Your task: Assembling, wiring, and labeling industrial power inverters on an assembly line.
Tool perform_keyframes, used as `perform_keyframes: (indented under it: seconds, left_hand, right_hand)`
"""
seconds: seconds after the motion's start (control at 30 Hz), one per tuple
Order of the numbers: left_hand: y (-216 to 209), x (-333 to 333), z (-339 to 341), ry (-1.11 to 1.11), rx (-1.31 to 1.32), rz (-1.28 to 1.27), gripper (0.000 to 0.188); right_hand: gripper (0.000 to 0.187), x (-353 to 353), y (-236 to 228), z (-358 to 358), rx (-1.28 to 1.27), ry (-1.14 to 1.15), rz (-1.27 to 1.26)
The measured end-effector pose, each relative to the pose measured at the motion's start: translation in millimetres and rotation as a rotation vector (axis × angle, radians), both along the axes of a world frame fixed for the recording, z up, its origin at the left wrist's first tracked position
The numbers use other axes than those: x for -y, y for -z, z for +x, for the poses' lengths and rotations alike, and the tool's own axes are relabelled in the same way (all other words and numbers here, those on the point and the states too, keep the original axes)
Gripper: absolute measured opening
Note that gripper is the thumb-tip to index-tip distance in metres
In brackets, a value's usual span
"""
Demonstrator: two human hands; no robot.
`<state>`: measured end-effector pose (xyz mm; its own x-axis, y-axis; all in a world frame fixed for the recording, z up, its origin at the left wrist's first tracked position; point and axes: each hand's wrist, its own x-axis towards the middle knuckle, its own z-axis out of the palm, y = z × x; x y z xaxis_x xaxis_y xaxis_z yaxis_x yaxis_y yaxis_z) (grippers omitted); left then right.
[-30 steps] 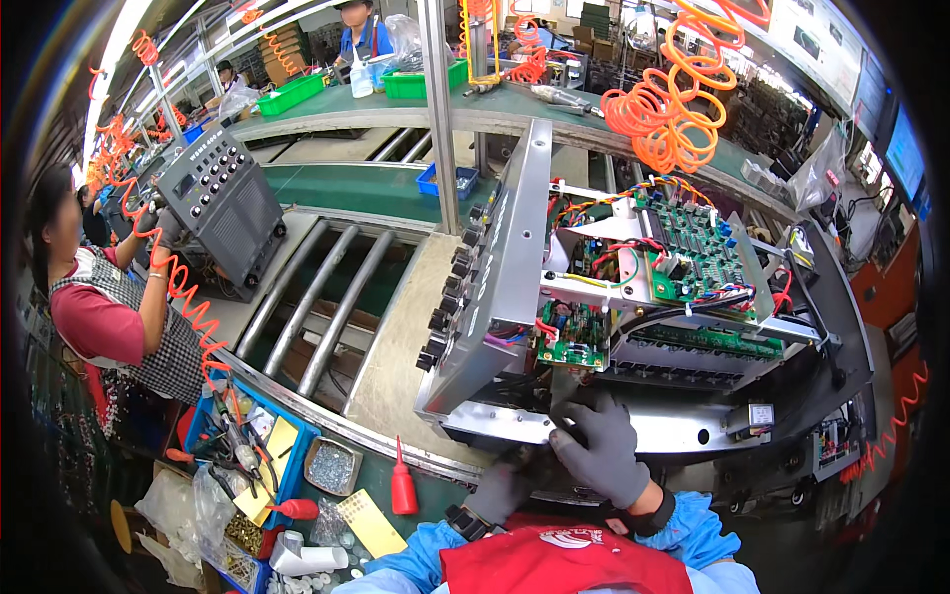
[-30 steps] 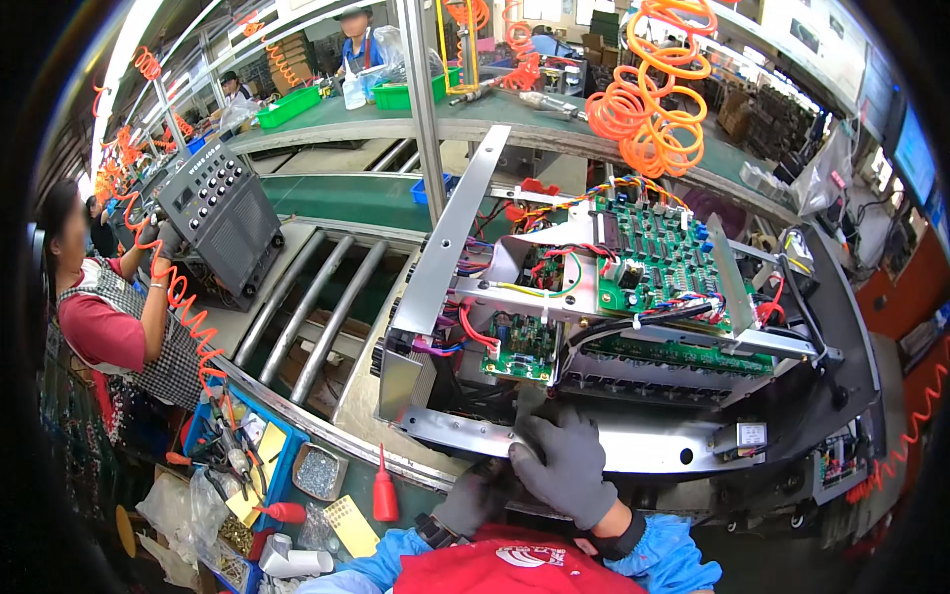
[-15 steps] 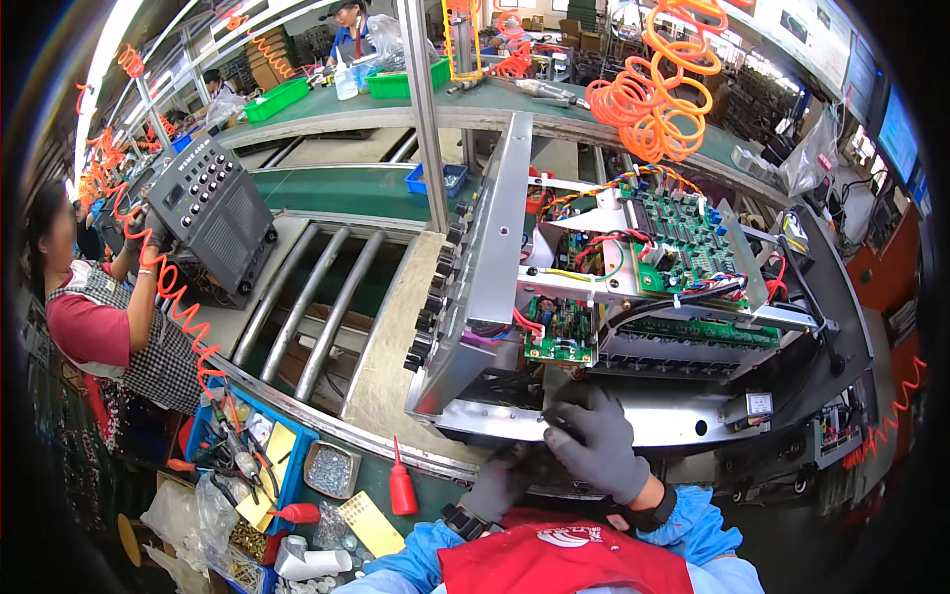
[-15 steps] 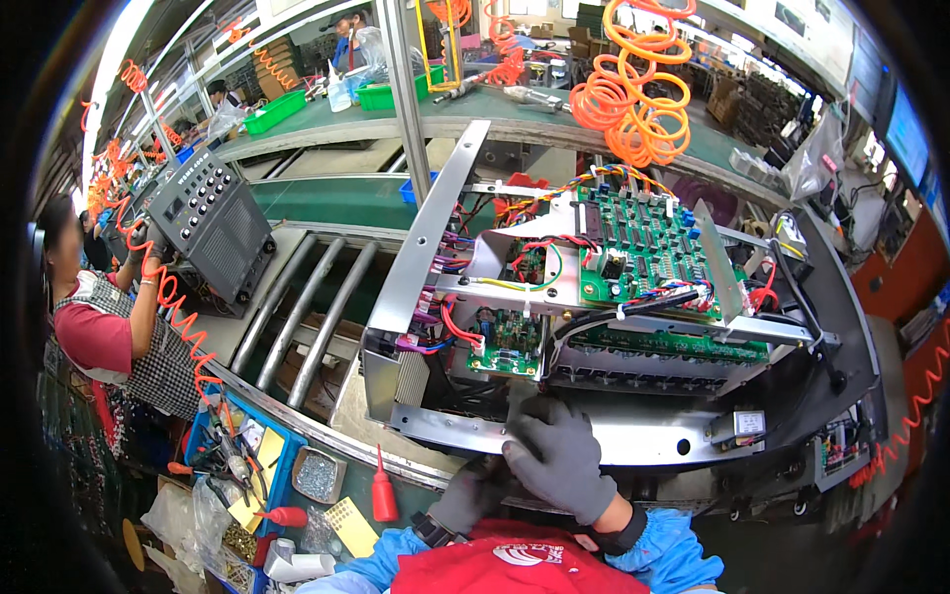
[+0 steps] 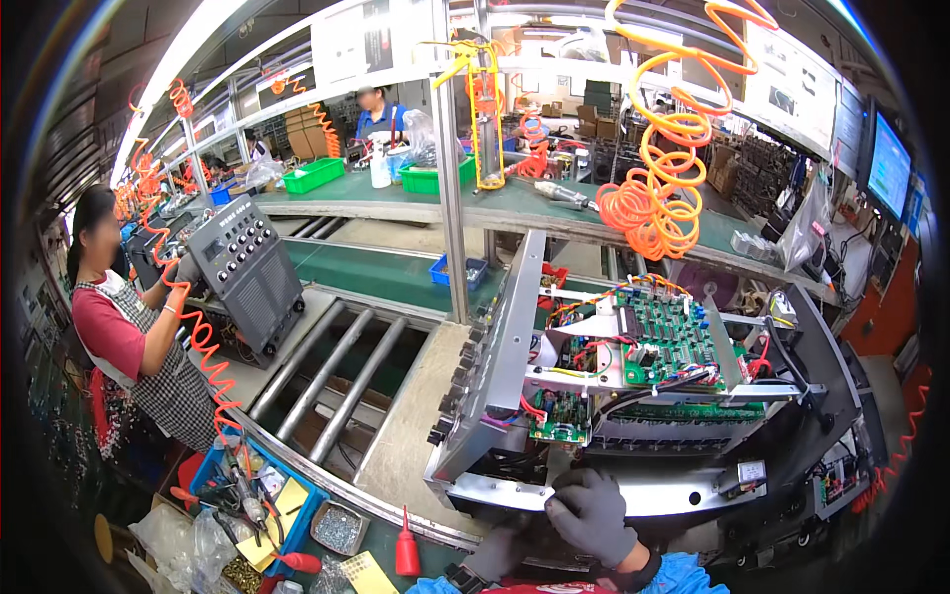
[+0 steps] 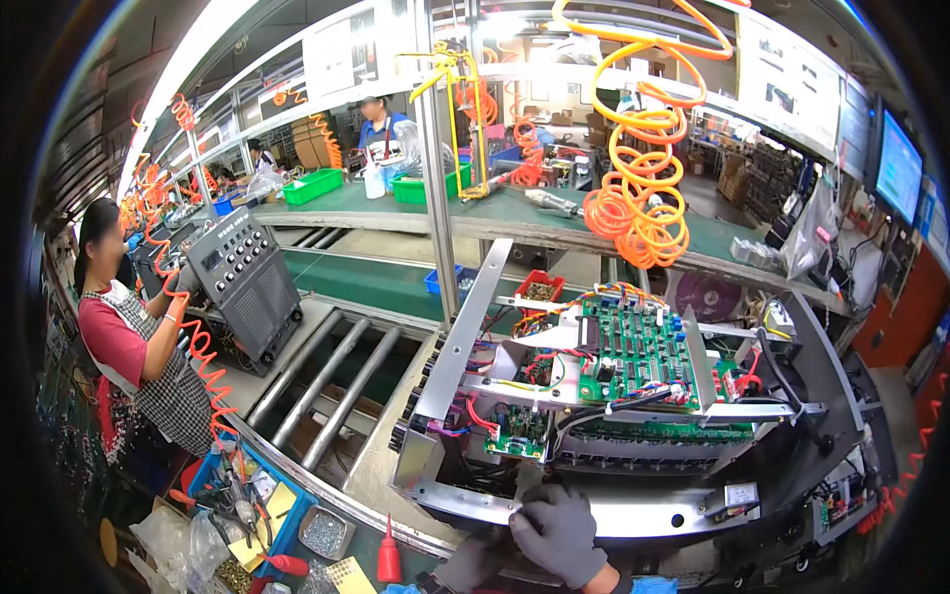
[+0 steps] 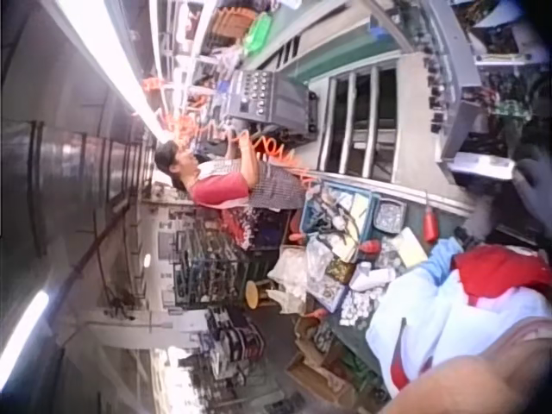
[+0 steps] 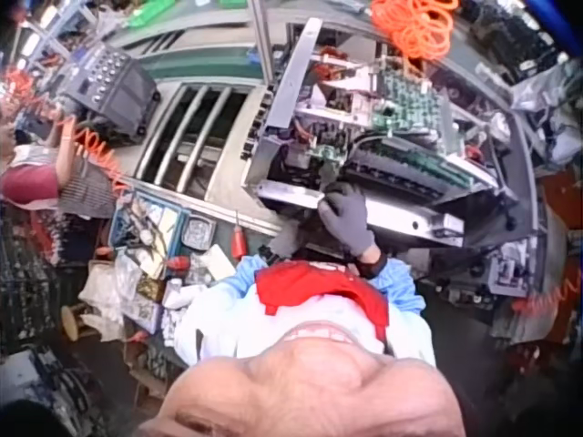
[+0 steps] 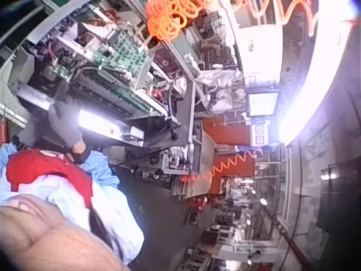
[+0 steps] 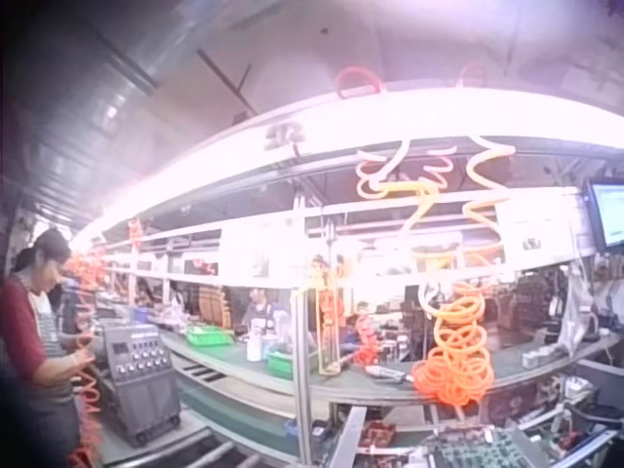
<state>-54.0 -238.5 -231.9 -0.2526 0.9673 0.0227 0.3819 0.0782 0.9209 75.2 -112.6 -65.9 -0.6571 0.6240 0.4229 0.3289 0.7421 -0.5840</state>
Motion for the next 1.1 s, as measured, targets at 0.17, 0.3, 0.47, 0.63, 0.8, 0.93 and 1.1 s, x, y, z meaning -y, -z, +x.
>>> perform_keyframes:
  seconds: [0.17, 0.3, 0.47, 0.63, 0.8, 0.93, 1.1]
  left_hand:
    - [-15.4, 4.1, -20.7, -0.139, -0.101, 0.070, 0.027]
    - [-9.3, 8.2, -26.1, -0.148, 0.276, 0.030, 0.026]
    - [-3.4, 2.6, -24.5, -0.177, 1.385, 0.181, 0.027]
    - [-2.3, 7.0, -21.0, -0.245, 1.090, 0.093, 0.018]
    - [35.3, 3.5, -24.0, -0.165, 0.268, 0.227, 0.043]
    - [56.2, 6.0, -29.2, -0.078, 0.156, 0.218, 0.056]
    - [42.9, 4.1, -25.8, -0.032, 0.220, 0.203, 0.031]
  right_hand:
    - [0.022, 2.5, -6.4, -5.0, 0.005, 0.041, 0.000]
    - [0.020, 5.8, -14.6, -21.3, 0.105, 0.022, 0.067]
    - [0.023, 17.3, -23.2, -46.6, 0.167, 0.013, 0.117]
    - [0.022, 24.0, -29.3, -51.0, 0.166, -0.005, 0.117]
    - [0.022, 17.2, -20.1, -50.1, 0.191, -0.043, 0.108]
    - [0.024, 10.2, -6.2, -47.9, 0.099, -0.063, 0.096]
    - [0.023, 8.0, 1.6, -48.1, 0.124, -0.005, 0.037]
